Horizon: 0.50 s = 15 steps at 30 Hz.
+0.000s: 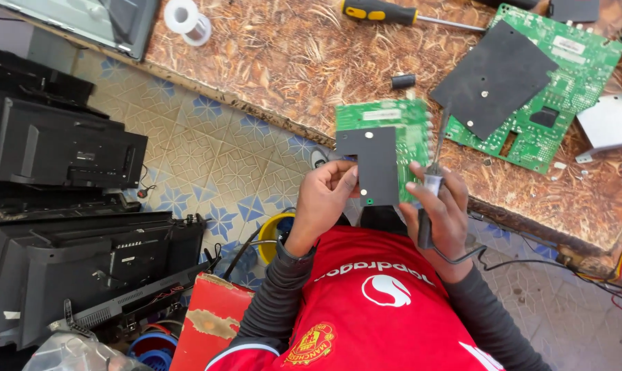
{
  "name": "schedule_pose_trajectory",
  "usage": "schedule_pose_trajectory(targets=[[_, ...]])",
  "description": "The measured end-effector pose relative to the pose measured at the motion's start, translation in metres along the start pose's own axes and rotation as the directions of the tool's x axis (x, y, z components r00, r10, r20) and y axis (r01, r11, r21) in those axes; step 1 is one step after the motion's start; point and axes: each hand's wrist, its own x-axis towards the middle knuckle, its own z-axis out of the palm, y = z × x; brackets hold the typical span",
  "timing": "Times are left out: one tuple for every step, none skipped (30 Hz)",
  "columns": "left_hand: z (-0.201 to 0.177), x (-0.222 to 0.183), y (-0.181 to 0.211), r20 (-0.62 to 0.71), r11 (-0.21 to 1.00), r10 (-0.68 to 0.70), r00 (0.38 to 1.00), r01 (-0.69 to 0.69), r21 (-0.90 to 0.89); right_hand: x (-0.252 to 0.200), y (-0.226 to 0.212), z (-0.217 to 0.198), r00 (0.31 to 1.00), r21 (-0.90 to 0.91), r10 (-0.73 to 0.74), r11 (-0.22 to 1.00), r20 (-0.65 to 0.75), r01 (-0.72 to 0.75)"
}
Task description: Soldering and inspecting components on television motherboards at a repair bench.
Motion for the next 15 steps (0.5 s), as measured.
schedule_pose_trajectory(targets=[[0.000, -0.002, 0.002, 0.017, 1.000, 0.006, 1.000, -0.006, -0.012, 0.003, 0.000, -0.002, 0.999, -0.001, 0.008, 1.000, -0.034, -0.008], [0.000, -0.003, 0.005, 0.032, 1.000, 0.019, 0.999, -0.019, -0.021, 0.008, 0.001, -0.001, 0.997, 0.000, 0.010, 1.000, -0.074, -0.010], [0.002, -0.006, 0.004, 0.036, 1.000, 0.019, 0.999, -0.019, -0.020, 0.011, 0.003, -0.005, 0.997, -0.004, 0.011, 1.000, -0.076, -0.012], [0.003, -0.010, 0.003, 0.049, 0.999, 0.010, 0.999, -0.008, -0.051, 0.014, 0.004, -0.007, 0.997, 0.016, 0.031, 0.999, -0.075, -0.029], [0.005, -0.014, 0.003, 0.063, 0.997, 0.002, 0.998, 0.004, -0.081, 0.017, 0.005, -0.010, 0.996, 0.036, 0.049, 0.998, -0.074, -0.047], [0.005, -0.015, 0.007, 0.066, 0.997, -0.001, 0.998, 0.007, -0.079, 0.016, 0.005, -0.011, 0.996, 0.036, 0.054, 0.998, -0.075, -0.051], [0.006, -0.016, 0.011, 0.060, 0.996, 0.011, 0.998, -0.005, -0.092, 0.016, 0.004, -0.012, 0.996, 0.023, 0.042, 0.999, -0.078, -0.040], [0.007, -0.015, 0.015, 0.053, 0.994, 0.027, 0.998, -0.021, -0.106, 0.016, 0.005, -0.012, 0.996, 0.009, 0.026, 1.000, -0.083, -0.026], [0.010, -0.013, 0.022, 0.056, 0.994, 0.028, 0.998, -0.022, -0.104, 0.014, 0.006, -0.012, 0.996, 0.008, 0.027, 1.000, -0.086, -0.026], [0.013, -0.011, 0.029, 0.025, 0.996, 0.037, 0.999, -0.035, -0.083, 0.011, 0.007, -0.012, 0.995, 0.000, 0.029, 1.000, -0.099, -0.029], [0.016, -0.010, 0.036, -0.005, 0.997, 0.046, 0.999, -0.046, -0.061, 0.008, 0.007, -0.011, 0.993, -0.007, 0.031, 0.999, -0.111, -0.032], [0.017, -0.006, 0.037, -0.003, 0.997, 0.049, 0.999, -0.049, -0.059, 0.007, 0.006, -0.011, 0.993, -0.009, 0.031, 0.999, -0.115, -0.032], [0.018, -0.001, 0.037, -0.028, 0.998, 0.052, 0.998, -0.053, -0.029, 0.006, 0.005, -0.010, 0.992, -0.025, 0.037, 0.999, -0.123, -0.041], [0.019, 0.003, 0.038, -0.056, 0.998, 0.055, 0.997, -0.055, 0.000, 0.005, 0.005, -0.011, 0.991, -0.040, 0.043, 0.998, -0.129, -0.048], [0.018, 0.007, 0.039, -0.056, 0.998, 0.057, 0.997, -0.057, 0.000, 0.007, 0.003, -0.009, 0.991, -0.041, 0.041, 0.998, -0.130, -0.047]])
